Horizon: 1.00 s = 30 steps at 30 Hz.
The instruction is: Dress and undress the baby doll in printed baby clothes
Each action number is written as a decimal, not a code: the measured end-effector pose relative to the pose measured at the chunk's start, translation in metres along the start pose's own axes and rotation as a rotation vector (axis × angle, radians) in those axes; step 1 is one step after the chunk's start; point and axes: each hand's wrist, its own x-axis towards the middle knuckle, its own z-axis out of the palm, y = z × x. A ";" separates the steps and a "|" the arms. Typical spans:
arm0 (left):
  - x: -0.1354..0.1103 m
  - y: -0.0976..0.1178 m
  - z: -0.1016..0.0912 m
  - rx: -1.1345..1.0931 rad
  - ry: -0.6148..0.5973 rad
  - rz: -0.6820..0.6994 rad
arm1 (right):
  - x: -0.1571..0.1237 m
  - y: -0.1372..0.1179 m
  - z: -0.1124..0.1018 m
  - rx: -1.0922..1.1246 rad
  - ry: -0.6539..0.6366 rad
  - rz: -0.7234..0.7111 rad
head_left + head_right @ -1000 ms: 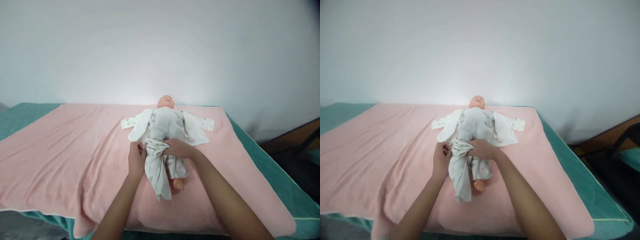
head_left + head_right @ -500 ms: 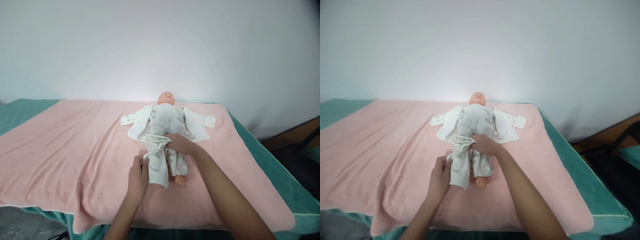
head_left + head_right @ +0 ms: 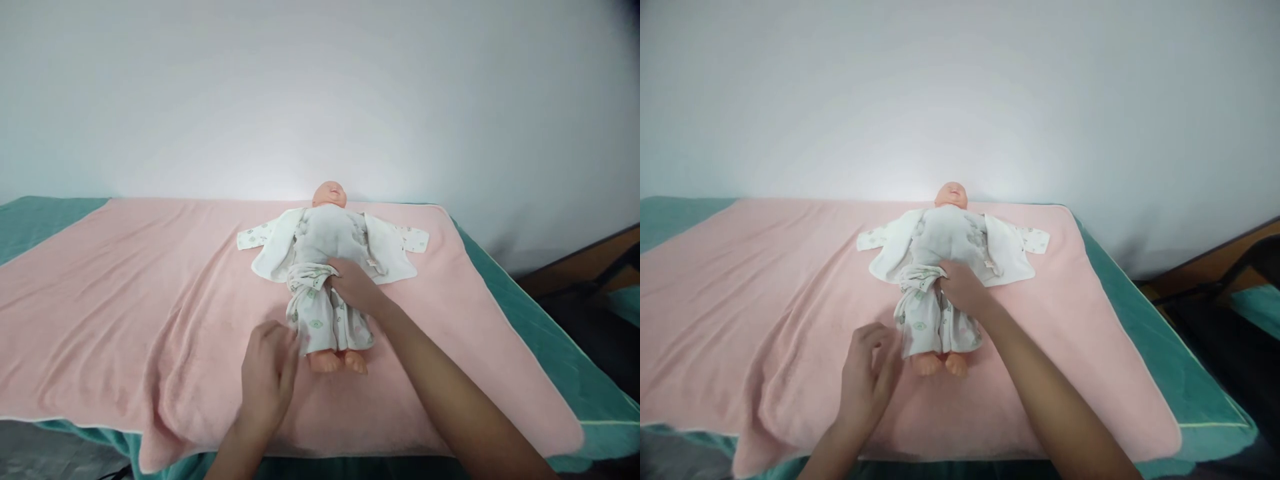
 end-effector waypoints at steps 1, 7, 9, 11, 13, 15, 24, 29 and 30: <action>-0.005 0.003 0.001 0.053 -0.039 0.124 | 0.000 -0.001 0.001 -0.018 -0.001 0.005; -0.019 0.011 0.015 0.249 -0.230 0.250 | 0.010 -0.007 -0.012 -0.052 -0.206 0.011; -0.023 0.010 0.013 0.157 -0.142 0.254 | 0.012 -0.009 -0.023 -0.023 -0.288 0.003; -0.027 0.009 0.007 0.084 -0.065 0.271 | 0.014 -0.011 -0.036 -0.013 -0.367 0.013; -0.023 0.008 -0.001 0.067 -0.005 0.293 | 0.015 -0.013 -0.049 -0.028 -0.473 0.021; -0.006 0.008 -0.009 0.046 0.055 0.284 | 0.016 -0.015 -0.060 -0.032 -0.553 0.015; 0.174 0.007 0.001 -0.370 -0.528 -0.068 | 0.029 -0.002 -0.056 0.504 -0.340 0.171; 0.214 0.002 0.001 -0.505 -0.792 -0.179 | 0.035 0.009 -0.052 0.883 -0.151 0.293; 0.216 -0.002 0.003 -0.582 -0.777 -0.204 | 0.036 0.009 -0.053 0.916 -0.129 0.305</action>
